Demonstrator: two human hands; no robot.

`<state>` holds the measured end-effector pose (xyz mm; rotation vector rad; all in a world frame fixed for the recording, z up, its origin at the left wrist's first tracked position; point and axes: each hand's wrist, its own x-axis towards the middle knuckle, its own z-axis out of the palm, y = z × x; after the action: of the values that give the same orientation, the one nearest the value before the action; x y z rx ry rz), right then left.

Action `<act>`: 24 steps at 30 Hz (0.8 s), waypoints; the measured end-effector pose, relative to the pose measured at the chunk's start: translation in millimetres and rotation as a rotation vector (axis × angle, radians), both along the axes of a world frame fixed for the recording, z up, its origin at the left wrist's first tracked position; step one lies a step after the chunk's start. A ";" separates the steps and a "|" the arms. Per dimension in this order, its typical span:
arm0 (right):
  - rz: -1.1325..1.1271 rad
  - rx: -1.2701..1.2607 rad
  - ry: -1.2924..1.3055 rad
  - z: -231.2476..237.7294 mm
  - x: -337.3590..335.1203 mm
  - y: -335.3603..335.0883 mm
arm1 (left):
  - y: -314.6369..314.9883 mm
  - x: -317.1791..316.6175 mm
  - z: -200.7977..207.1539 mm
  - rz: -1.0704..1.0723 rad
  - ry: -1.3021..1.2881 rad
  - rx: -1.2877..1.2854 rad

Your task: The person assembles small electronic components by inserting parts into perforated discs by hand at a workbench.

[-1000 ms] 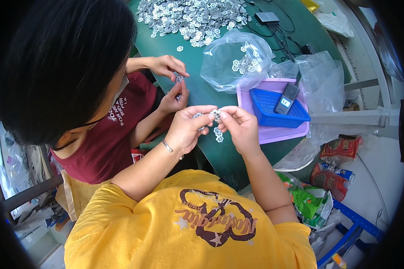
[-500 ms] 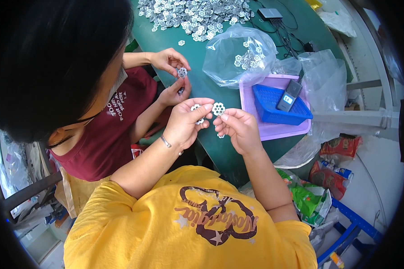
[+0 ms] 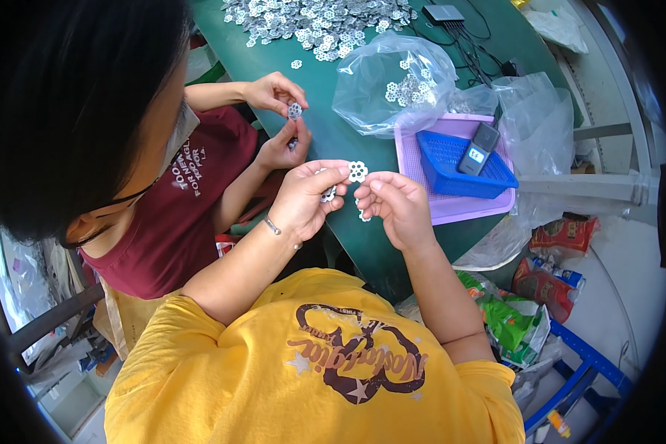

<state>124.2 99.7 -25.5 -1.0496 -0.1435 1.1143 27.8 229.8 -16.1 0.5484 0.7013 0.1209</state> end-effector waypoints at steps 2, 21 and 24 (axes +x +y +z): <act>0.006 -0.024 -0.035 -1.5 -2.4 1.4 | 0.7 -1.7 -0.2 0.004 -0.003 -0.018; -0.047 -0.030 0.089 -29.6 -9.6 26.9 | 8.5 -1.3 -19.0 0.031 0.044 -0.041; -0.053 -0.039 0.140 -27.9 -8.0 28.1 | 12.1 -2.9 -21.9 0.036 0.063 -0.039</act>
<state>116.1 127.8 -53.4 -1.0005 0.0173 1.1426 24.9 241.9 -38.0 0.5045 0.7734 0.1235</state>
